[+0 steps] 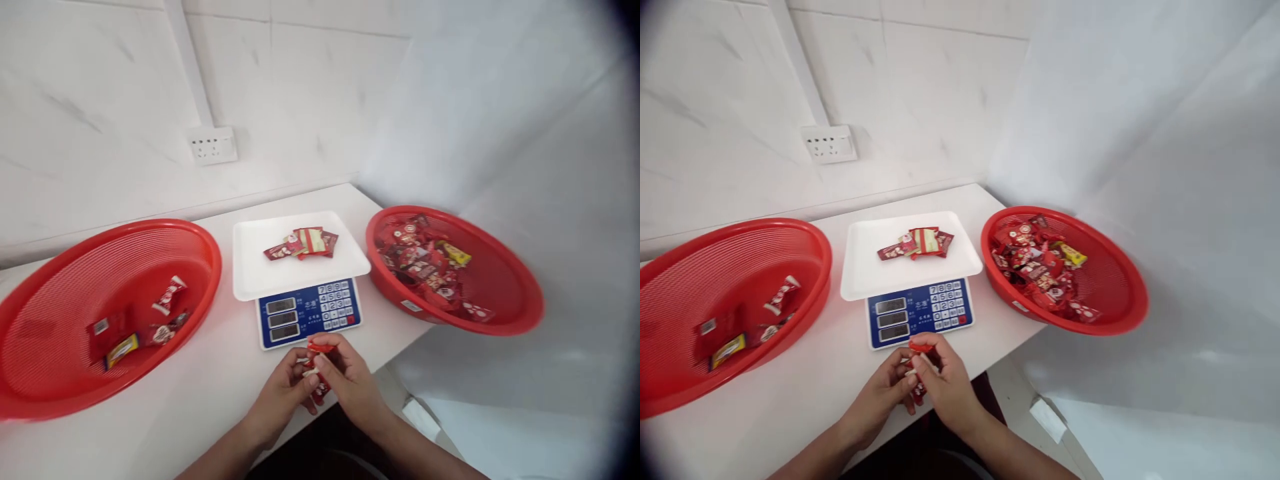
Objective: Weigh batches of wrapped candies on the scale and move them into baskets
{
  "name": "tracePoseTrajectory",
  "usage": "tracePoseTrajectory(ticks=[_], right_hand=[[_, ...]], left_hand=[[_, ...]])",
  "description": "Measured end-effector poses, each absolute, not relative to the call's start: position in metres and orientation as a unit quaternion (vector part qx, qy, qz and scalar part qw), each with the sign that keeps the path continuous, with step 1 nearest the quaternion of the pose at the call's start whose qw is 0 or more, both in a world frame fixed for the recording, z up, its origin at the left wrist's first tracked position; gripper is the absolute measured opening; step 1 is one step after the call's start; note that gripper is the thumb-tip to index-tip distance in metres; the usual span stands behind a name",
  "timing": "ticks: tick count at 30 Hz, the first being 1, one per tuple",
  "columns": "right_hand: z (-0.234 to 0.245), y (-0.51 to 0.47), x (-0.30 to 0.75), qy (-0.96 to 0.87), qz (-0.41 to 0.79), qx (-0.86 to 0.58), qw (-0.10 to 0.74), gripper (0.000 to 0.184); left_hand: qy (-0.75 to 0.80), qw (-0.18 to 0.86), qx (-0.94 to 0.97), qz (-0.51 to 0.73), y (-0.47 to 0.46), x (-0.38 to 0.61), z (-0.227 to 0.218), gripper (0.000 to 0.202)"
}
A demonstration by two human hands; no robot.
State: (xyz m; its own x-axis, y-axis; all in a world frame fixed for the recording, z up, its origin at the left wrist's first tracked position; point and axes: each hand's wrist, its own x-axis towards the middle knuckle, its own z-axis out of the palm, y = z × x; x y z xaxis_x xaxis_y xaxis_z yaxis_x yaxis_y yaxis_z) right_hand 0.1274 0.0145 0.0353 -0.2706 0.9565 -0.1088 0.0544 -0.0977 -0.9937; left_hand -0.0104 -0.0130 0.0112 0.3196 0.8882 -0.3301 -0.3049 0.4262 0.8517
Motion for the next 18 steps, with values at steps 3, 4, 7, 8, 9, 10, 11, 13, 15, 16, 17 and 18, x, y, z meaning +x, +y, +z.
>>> tracePoseTrajectory(ticks=[3,4,7,8,9,10,11,13,15,16,17,18], right_hand=[[0.038,0.015,0.126,-0.577,0.566,-0.442,0.39,0.017],[0.039,0.016,0.126,-0.581,0.565,-0.44,0.387,0.016],[0.043,0.018,0.127,-0.567,0.577,-0.449,0.38,0.015],[0.044,0.018,0.128,-0.561,0.581,-0.451,0.38,0.015],[0.044,0.018,0.128,-0.555,0.586,-0.451,0.382,0.015],[0.045,0.018,0.129,-0.549,0.591,-0.449,0.385,0.015],[0.045,0.017,0.13,-0.543,0.597,-0.445,0.388,0.015],[0.046,0.017,0.131,-0.529,0.616,-0.431,0.394,0.017],[0.046,0.018,0.132,-0.51,0.64,-0.416,0.397,0.02],[0.046,0.018,0.133,-0.501,0.65,-0.409,0.398,0.021],[0.046,0.019,0.133,-0.494,0.657,-0.406,0.399,0.022],[0.046,0.019,0.133,-0.489,0.661,-0.405,0.4,0.023]], left_hand=[[0.428,0.728,0.351,0.404,-0.012,-0.01,0.013,0.044],[0.43,0.729,0.35,0.403,-0.012,-0.009,0.013,0.045],[0.432,0.732,0.344,0.4,-0.01,-0.004,0.014,0.047],[0.431,0.732,0.344,0.399,-0.01,-0.003,0.013,0.048],[0.43,0.734,0.346,0.397,-0.01,-0.001,0.013,0.05],[0.429,0.734,0.347,0.396,-0.01,-0.001,0.013,0.051],[0.429,0.735,0.346,0.395,-0.01,0.0,0.012,0.053],[0.427,0.738,0.343,0.394,-0.01,0.001,0.011,0.054],[0.423,0.744,0.34,0.39,-0.011,0.001,0.01,0.053],[0.421,0.746,0.341,0.388,-0.011,0.001,0.01,0.053],[0.419,0.747,0.342,0.386,-0.012,0.001,0.01,0.053],[0.42,0.747,0.343,0.385,-0.012,0.001,0.01,0.053]])
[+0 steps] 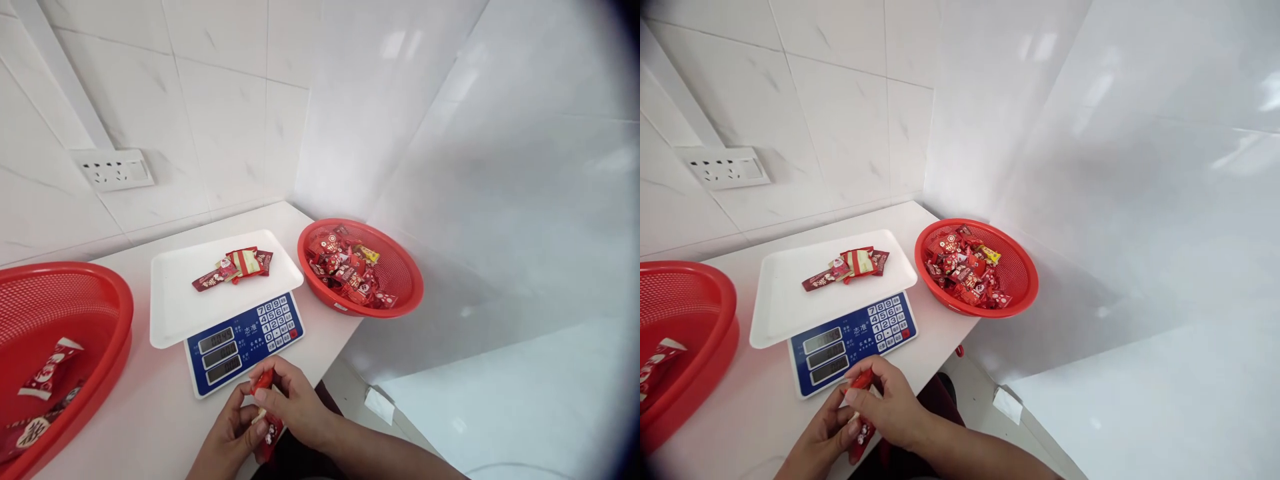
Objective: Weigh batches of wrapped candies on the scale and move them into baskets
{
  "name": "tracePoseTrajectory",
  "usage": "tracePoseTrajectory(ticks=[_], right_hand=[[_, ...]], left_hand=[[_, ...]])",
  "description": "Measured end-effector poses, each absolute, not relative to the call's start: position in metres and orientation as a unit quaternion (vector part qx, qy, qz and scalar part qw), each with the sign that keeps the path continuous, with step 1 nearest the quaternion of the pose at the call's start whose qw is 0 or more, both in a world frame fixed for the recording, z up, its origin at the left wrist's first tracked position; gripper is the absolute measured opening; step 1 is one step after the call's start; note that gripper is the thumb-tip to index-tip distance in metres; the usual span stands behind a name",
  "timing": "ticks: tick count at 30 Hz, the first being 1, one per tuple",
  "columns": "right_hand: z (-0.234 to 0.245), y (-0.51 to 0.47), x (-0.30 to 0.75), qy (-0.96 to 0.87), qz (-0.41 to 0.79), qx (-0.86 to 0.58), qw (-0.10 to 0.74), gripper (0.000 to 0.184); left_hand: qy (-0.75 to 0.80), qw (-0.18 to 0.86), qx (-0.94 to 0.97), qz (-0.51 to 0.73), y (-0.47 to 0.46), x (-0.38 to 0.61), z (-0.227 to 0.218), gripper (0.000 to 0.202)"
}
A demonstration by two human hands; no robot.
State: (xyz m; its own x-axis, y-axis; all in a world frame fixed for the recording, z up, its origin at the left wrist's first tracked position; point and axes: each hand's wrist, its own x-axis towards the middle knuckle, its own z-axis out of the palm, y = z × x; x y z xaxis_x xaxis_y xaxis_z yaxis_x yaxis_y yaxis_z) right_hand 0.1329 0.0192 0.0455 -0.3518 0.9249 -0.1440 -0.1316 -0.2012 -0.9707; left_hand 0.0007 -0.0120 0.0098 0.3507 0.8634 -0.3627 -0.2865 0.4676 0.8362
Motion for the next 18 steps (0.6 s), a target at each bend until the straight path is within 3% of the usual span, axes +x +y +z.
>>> tracePoseTrajectory(ticks=[4,9,14,18], right_hand=[[0.048,0.02,0.133,-0.511,0.638,-0.424,0.39,0.021],[0.053,0.019,0.135,-0.615,0.515,-0.432,0.413,0.019],[0.044,0.024,0.137,-0.539,0.57,-0.44,0.436,0.017],[0.039,0.029,0.144,-0.485,0.605,-0.469,0.423,0.027]], left_hand=[[0.423,0.745,0.34,0.388,-0.012,0.0,0.01,0.053],[0.428,0.738,0.318,0.414,-0.011,-0.003,0.011,0.051],[0.466,0.704,0.354,0.402,-0.014,-0.004,0.019,0.064],[0.489,0.67,0.349,0.436,-0.017,-0.006,0.023,0.059]])
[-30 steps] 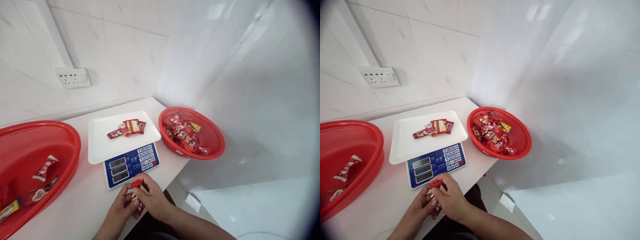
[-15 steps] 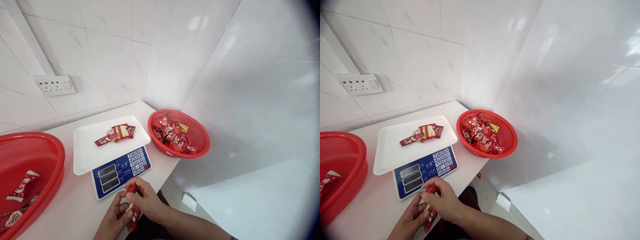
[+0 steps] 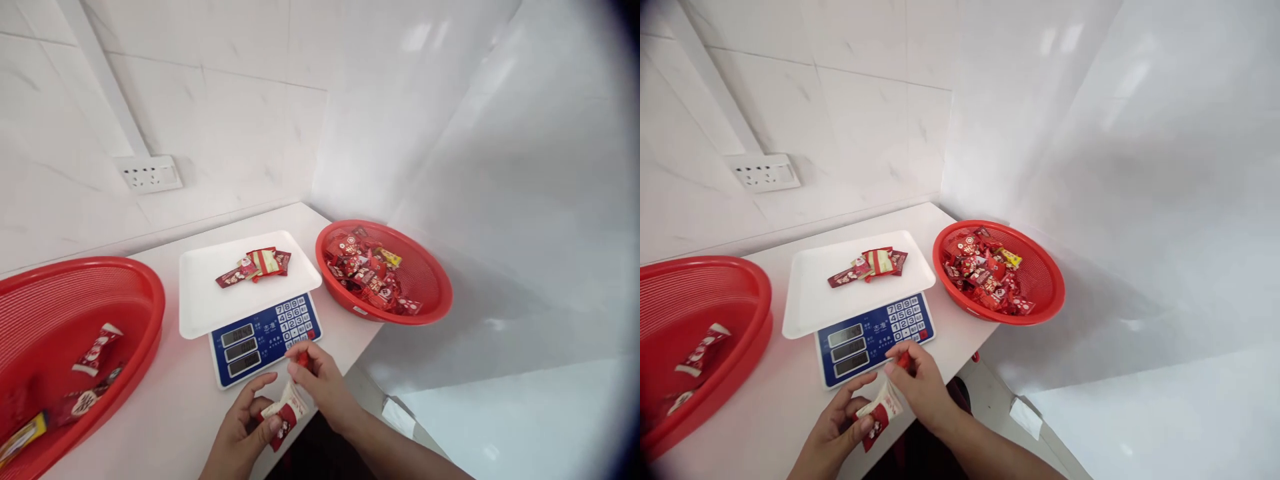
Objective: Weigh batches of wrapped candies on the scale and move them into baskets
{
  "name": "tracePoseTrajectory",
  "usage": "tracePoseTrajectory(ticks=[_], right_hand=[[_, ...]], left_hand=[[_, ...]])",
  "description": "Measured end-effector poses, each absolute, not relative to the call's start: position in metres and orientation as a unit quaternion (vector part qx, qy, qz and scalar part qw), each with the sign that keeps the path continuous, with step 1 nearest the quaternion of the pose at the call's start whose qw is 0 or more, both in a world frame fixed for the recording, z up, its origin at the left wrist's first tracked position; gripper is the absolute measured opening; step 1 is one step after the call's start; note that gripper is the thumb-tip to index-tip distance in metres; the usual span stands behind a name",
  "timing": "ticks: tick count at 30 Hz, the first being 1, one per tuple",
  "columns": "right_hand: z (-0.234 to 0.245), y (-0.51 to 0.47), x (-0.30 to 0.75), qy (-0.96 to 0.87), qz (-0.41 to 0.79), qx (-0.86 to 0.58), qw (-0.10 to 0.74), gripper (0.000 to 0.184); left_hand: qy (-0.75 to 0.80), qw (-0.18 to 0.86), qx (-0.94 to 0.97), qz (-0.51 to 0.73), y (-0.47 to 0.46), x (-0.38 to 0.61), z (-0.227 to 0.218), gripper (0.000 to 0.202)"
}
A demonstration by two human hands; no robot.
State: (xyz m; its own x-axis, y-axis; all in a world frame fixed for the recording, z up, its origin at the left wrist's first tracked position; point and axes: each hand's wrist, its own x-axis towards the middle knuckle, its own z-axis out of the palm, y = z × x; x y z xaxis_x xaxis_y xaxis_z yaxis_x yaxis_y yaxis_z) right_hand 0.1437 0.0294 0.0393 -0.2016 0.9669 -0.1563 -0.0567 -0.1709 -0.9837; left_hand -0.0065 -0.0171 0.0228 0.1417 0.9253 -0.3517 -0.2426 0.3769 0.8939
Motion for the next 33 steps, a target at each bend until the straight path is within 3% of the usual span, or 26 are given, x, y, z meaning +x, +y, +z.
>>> tracePoseTrajectory(ticks=[7,13,16,20,26,29,33], right_hand=[[0.06,0.038,0.153,-0.575,0.634,-0.453,0.25,0.038],[0.076,0.042,0.148,-0.662,0.596,-0.416,0.182,0.029],[0.082,0.051,0.144,-0.683,0.541,-0.449,0.195,0.026],[0.094,0.086,0.14,-0.695,0.461,-0.472,0.285,0.031],[0.094,0.126,0.146,-0.712,0.274,-0.555,0.332,0.044],[0.085,0.116,0.156,-0.693,0.288,-0.563,0.346,0.042],[0.068,0.089,0.168,-0.65,0.394,-0.541,0.36,0.031]], left_hand=[[0.508,0.567,0.425,0.49,-0.016,-0.026,0.014,0.035],[0.52,0.49,0.514,0.475,-0.015,-0.034,0.014,0.027],[0.498,0.506,0.509,0.486,-0.016,-0.032,0.009,0.037],[0.501,0.517,0.472,0.508,-0.015,-0.028,0.006,0.051],[0.521,0.527,0.468,0.482,-0.01,-0.03,0.014,0.042],[0.521,0.531,0.506,0.436,-0.01,-0.032,0.016,0.034],[0.518,0.527,0.578,0.346,-0.013,-0.03,0.018,0.03]])
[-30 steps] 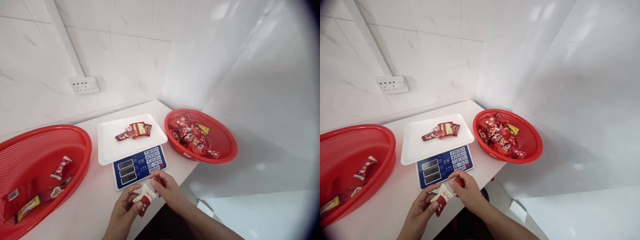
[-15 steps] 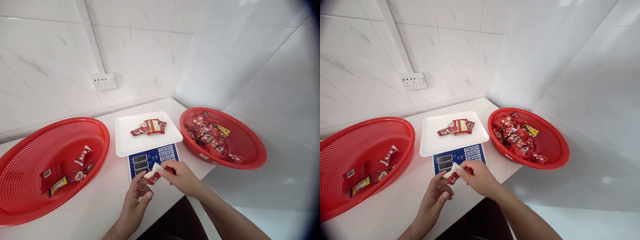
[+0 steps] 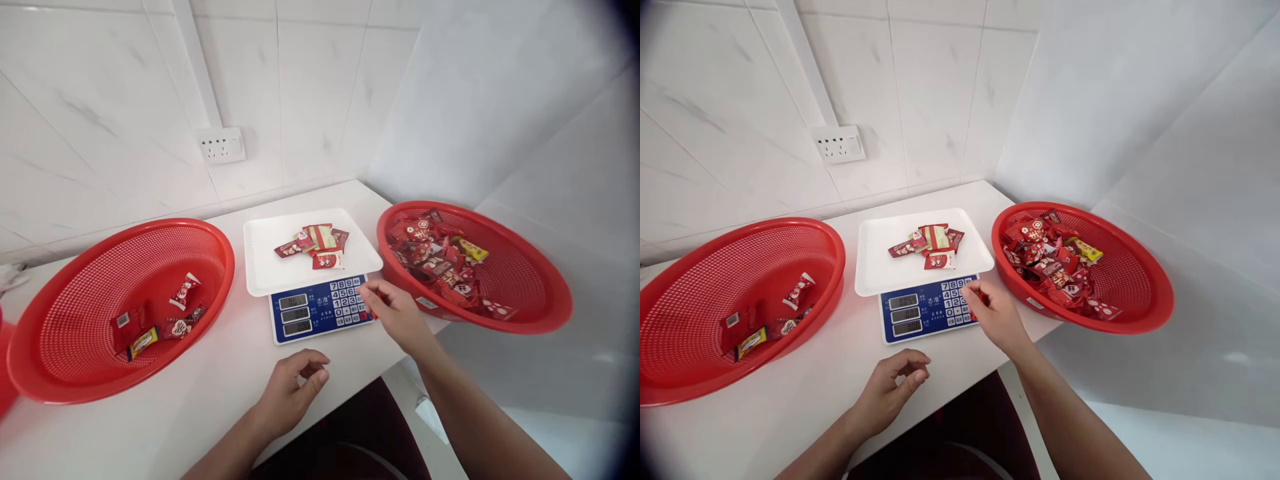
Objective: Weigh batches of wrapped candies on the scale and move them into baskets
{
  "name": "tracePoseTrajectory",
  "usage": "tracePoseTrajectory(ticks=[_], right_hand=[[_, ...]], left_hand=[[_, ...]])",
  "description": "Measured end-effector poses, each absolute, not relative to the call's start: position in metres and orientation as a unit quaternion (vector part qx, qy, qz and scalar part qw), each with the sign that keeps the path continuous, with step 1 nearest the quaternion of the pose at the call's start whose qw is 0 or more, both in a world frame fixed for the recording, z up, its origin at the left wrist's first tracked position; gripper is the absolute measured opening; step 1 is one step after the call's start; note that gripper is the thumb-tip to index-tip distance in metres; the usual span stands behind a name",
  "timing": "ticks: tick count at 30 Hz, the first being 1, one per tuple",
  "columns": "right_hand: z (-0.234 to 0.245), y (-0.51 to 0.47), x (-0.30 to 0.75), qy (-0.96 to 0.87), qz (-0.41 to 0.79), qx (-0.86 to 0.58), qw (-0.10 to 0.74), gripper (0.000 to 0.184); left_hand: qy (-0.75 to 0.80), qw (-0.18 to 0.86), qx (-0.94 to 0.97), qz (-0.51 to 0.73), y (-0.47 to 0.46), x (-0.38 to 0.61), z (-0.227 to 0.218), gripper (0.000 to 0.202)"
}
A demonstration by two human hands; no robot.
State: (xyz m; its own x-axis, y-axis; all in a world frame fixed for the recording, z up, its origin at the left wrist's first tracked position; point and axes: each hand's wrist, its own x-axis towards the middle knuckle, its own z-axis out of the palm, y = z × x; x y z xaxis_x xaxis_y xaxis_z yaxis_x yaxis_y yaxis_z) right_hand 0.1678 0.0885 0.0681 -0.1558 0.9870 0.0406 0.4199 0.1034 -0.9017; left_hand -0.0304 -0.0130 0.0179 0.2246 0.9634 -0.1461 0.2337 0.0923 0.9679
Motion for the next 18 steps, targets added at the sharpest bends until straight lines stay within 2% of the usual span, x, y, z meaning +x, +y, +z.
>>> tracePoseTrajectory(ticks=[5,10,18], right_hand=[[0.045,0.047,0.161,-0.636,0.52,-0.484,0.302,0.025],[0.035,0.019,0.141,-0.637,0.572,-0.453,0.25,0.02],[0.028,0.016,0.132,-0.651,0.572,-0.408,0.287,0.028]], left_hand=[[0.474,0.567,0.623,0.256,-0.016,-0.027,0.022,0.035],[0.47,0.55,0.641,0.257,-0.013,-0.027,0.02,0.032],[0.495,0.516,0.639,0.283,-0.007,-0.029,0.014,0.031]])
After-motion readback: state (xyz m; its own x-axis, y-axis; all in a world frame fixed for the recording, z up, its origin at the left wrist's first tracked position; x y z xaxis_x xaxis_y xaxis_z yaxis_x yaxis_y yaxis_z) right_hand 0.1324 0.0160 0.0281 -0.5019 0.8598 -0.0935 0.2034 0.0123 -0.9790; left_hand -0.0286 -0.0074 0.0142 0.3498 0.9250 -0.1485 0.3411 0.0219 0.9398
